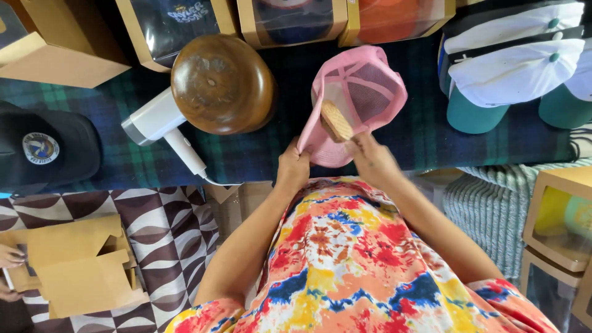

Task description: Cleaning and steaming a pink mesh cap using a brush and a handheld steamer.

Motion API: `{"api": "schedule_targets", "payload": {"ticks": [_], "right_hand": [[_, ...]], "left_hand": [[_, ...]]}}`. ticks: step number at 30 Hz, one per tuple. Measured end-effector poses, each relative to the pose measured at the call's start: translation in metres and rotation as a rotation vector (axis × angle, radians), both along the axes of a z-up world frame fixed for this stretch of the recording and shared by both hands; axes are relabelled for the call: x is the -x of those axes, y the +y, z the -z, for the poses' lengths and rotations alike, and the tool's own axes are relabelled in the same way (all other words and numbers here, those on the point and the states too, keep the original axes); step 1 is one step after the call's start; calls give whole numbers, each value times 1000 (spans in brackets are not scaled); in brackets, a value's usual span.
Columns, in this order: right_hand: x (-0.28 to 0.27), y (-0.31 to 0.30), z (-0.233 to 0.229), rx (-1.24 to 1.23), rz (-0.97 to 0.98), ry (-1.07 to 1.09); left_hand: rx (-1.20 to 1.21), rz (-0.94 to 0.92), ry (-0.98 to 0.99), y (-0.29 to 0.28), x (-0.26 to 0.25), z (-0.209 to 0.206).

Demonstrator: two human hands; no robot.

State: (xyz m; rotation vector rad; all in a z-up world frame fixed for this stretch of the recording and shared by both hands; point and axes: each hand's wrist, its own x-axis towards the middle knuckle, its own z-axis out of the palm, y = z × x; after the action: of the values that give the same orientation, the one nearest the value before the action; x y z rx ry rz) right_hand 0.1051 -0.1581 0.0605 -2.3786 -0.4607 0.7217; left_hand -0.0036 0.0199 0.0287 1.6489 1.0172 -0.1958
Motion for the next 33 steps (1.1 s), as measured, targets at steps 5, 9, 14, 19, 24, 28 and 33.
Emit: {"api": "schedule_targets", "payload": {"ticks": [5, 9, 14, 19, 24, 28, 33], "right_hand": [[-54, -78, 64, 471, -135, -542], [-54, -109, 14, 423, 67, -270], [-44, -118, -41, 258, 239, 174], [-20, -76, -26, 135, 108, 96], [-17, -22, 5, 182, -95, 147], [-58, -79, 0, 315, 57, 208], [-44, -108, -7, -100, 289, 393]], "left_hand": [[-100, -6, -104, 7, 8, -7], [-209, -85, -210, 6, -5, -46], [-494, -85, -552, 20, -2, -66], [-622, 35, -663, 14, -8, -68], [-590, -15, -748, 14, -10, -60], [-667, -35, -726, 32, 9, -63], [-760, 36, -735, 33, 24, -65]]}}
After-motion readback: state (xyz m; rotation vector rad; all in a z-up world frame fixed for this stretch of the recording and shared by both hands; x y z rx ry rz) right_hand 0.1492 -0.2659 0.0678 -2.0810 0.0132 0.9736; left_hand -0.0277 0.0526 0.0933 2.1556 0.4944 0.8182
